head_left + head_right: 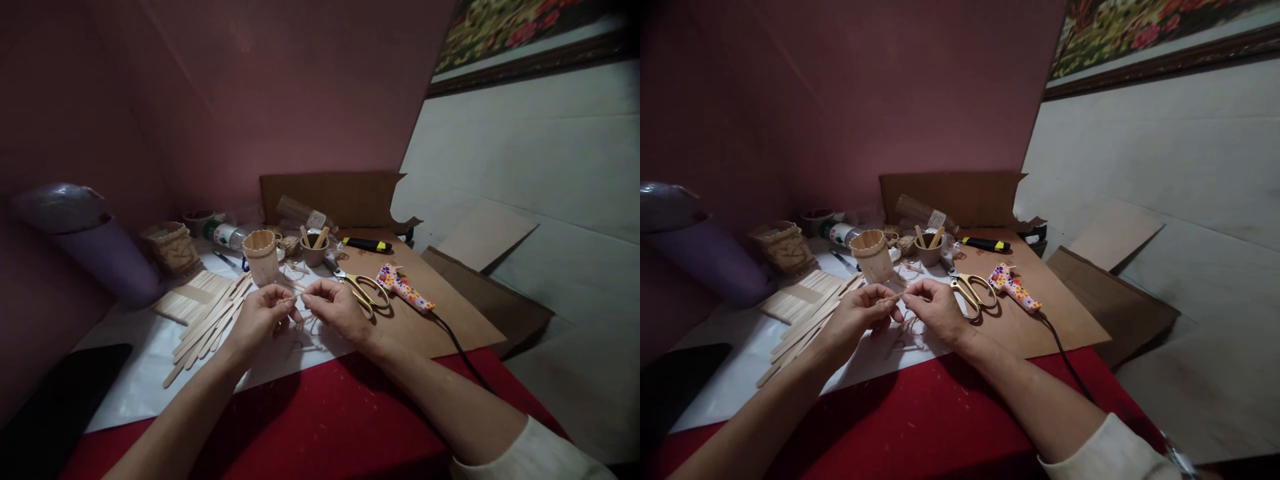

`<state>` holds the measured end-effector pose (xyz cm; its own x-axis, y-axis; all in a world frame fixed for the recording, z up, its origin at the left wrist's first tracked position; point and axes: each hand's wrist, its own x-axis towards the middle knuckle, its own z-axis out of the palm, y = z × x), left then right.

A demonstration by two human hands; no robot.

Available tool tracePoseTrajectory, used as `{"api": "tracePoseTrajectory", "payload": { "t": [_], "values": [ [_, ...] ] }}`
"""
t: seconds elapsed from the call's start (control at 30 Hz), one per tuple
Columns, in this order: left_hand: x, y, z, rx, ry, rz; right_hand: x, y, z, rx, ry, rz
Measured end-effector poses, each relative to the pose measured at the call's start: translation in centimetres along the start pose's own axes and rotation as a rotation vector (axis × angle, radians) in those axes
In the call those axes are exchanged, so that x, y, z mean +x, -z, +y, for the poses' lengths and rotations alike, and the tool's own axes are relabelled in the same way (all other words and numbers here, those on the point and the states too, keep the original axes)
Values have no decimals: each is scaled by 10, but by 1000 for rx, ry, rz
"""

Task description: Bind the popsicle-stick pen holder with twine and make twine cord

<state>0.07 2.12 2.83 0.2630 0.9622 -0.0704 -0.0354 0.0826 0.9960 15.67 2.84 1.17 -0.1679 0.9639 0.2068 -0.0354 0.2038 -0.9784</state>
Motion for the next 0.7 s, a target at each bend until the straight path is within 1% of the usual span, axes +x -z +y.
{"api": "tracePoseTrajectory", "payload": {
  "t": [0.1,0.17,0.23,0.3,0.37,0.47,0.5,0.53,0.57,0.6,0.7],
  "values": [
    [-1,-1,-2,45,22,-48,1,-1,-1,61,-98,24],
    [0,-1,-2,42,21,-50,1,-2,0,76,-140,40],
    [0,0,-2,53,-4,-11,1,-2,2,59,-161,49],
    [0,1,-2,116,-72,49,0,-2,4,35,-178,46],
    [0,0,-1,241,-221,114,0,-2,5,23,-197,39],
    [-2,-1,-2,466,-554,169,-1,-2,3,13,-210,21],
    [-3,-2,-3,521,-640,175,-1,-2,2,10,-202,10],
    [-3,-2,-4,560,-687,178,-1,-2,1,12,-188,-5],
    [-2,-2,-5,584,-693,185,-1,-2,-1,14,-171,-21],
    [-2,-2,-7,592,-664,193,-1,-2,-2,16,-152,-36],
    [0,0,-12,560,-519,216,-1,-1,-3,-5,-108,-75]
  ]
}}
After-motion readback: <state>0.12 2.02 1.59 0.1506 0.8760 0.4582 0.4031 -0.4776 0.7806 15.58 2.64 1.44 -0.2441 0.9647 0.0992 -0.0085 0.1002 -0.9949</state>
